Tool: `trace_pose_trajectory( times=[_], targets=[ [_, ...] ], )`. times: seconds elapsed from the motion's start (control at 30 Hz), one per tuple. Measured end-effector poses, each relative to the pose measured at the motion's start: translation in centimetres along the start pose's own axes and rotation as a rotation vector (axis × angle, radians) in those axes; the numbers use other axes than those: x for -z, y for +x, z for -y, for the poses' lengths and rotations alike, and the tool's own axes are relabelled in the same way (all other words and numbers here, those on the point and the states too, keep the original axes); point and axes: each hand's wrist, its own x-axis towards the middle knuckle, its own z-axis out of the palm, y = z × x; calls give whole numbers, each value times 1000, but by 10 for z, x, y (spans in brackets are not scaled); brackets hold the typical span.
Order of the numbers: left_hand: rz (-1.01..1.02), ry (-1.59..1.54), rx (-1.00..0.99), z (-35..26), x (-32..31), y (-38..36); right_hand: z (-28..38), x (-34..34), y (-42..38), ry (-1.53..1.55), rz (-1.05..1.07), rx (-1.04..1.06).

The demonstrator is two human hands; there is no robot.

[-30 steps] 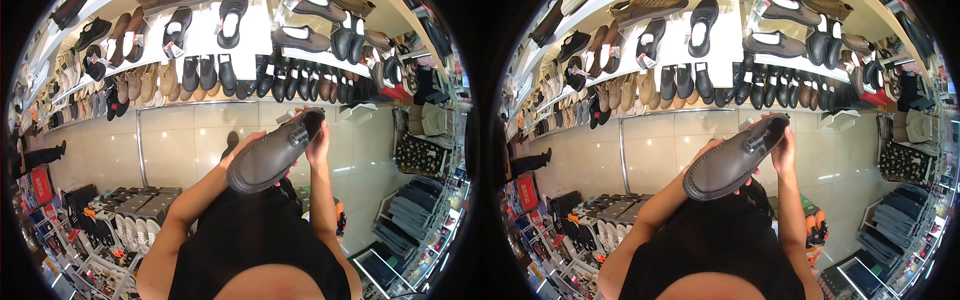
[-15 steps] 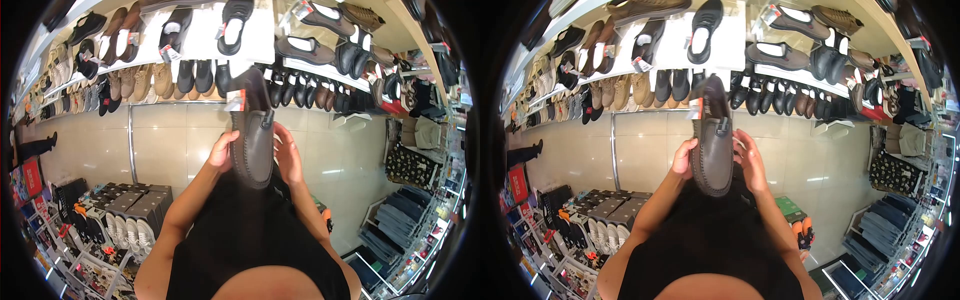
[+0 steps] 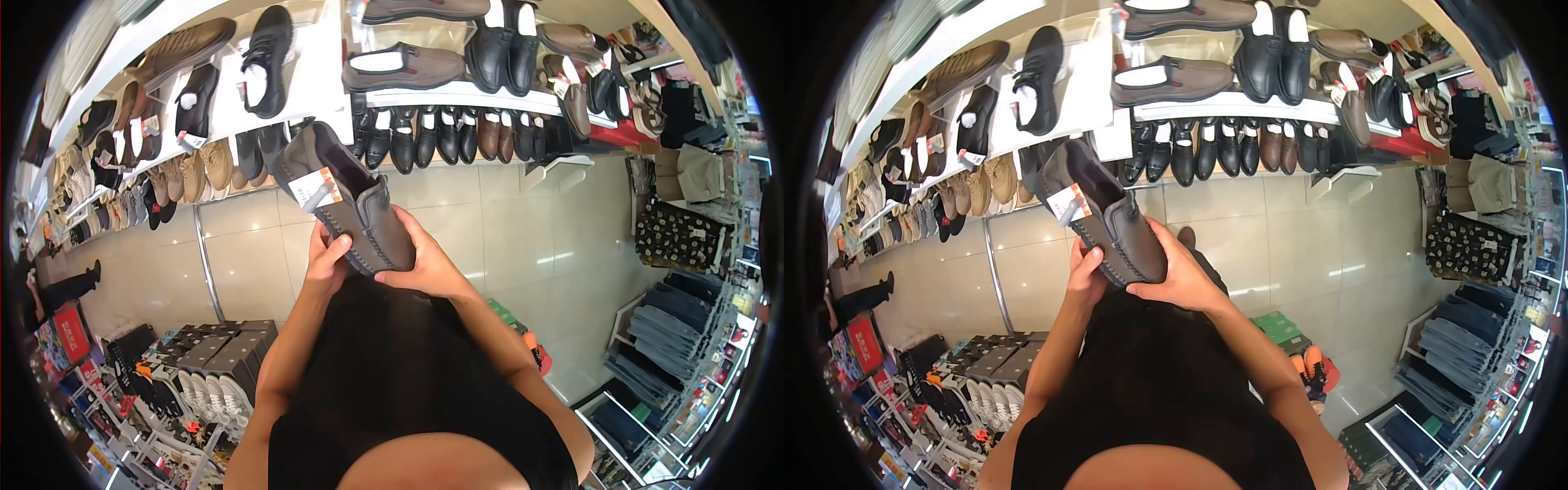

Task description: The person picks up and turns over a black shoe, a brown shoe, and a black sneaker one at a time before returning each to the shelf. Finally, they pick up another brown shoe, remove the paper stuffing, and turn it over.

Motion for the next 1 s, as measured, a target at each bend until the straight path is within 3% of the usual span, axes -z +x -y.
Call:
trace_pose_trajectory(
  times=[0.2, 0.33, 0.47, 0.53, 0.6, 0.67, 0.87, 0.97, 1.0],
  targets=[
    [-31, 159, -63, 39, -51, 9, -18, 82, -19, 261, 105, -32],
    [18, 305, -51, 50, -67, -1, -20, 122, -32, 253, 191, 1],
    [59, 267, -48, 31, -98, -26, -35, 138, -51, 338, 239, 35],
    [123, 3, 48, 14, -91, -41, -48, 138, -63, 447, 285, 78],
    [71, 18, 25, 9, -78, -55, -49, 139, -79, 399, 313, 86],
    [-147, 266, -72, 8, -72, -70, -45, 136, -95, 350, 335, 89],
    [-22, 152, -259, 64, -24, -139, -31, 123, -147, -30, 398, 231],
    [-108, -55, -325, 100, -19, -172, -29, 107, -179, 104, 296, 201],
    [-109, -61, -326, 108, -16, -181, -31, 104, -190, 190, 177, 152]
  ],
)
